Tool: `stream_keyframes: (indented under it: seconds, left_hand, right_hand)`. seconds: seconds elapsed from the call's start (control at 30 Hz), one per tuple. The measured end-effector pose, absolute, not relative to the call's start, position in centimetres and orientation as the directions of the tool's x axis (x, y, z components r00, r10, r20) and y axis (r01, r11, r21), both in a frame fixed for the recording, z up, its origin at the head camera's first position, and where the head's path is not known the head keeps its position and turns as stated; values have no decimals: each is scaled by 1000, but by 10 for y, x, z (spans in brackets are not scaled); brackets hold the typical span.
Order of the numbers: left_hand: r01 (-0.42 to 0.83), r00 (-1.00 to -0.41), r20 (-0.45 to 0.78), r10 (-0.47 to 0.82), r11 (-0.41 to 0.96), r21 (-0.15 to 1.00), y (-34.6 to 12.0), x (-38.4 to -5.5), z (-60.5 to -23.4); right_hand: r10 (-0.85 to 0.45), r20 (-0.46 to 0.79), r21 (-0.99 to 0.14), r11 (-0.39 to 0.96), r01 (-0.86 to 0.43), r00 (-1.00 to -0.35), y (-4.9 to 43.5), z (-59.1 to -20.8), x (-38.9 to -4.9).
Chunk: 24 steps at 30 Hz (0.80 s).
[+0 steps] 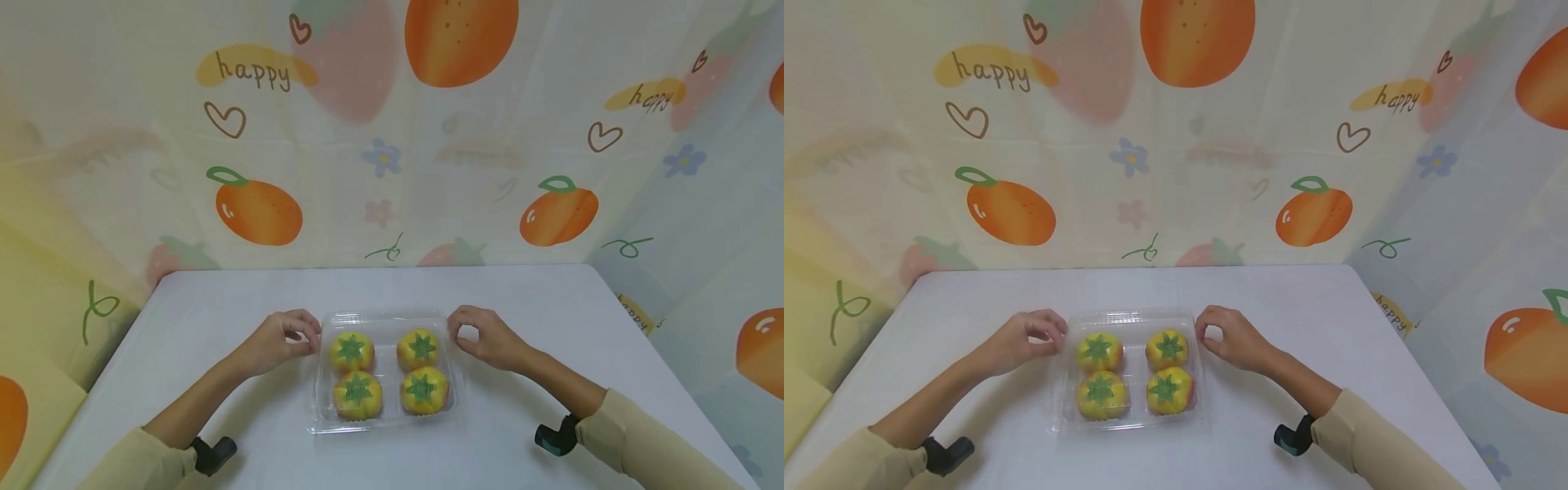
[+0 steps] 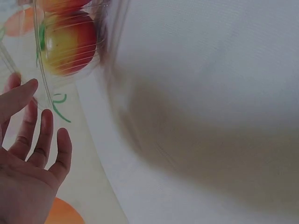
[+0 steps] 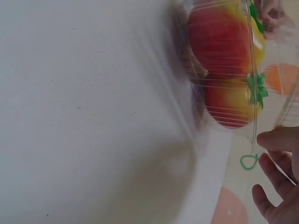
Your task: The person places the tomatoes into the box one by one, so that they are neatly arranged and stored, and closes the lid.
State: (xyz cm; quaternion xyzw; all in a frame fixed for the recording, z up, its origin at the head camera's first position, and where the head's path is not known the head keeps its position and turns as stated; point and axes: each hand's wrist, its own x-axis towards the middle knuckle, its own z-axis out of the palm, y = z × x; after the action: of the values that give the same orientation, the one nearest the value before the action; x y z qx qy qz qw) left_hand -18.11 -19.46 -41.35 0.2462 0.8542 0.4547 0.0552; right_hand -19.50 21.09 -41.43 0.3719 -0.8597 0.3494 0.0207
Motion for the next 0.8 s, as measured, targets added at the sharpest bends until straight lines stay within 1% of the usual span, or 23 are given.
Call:
stream_keyframes:
  seconds: [0.13, 0.3, 0.43, 0.6, 0.8]
  left_hand:
    - [398, -862, 135, 489, 487, 777, -196, -178, -413]
    - [425, -847, 134, 514, 504, 752, -199, -177, -414]
    - [439, -841, 134, 525, 516, 736, -201, -175, -415]
    - [436, -837, 120, 534, 518, 735, -204, -169, -415]
    - [407, -828, 65, 557, 516, 754, -209, -157, -413]
  right_hand:
    - [-638, 271, -570, 497, -654, -721, 213, -414, -191]
    - [-646, 256, -513, 540, -667, -720, 213, -415, -187]
    - [-649, 250, -505, 546, -669, -719, 214, -414, -184]
    - [-648, 242, -533, 534, -656, -723, 216, -414, -180]
    - [-639, 207, -604, 512, -611, -741, 221, -415, -170]
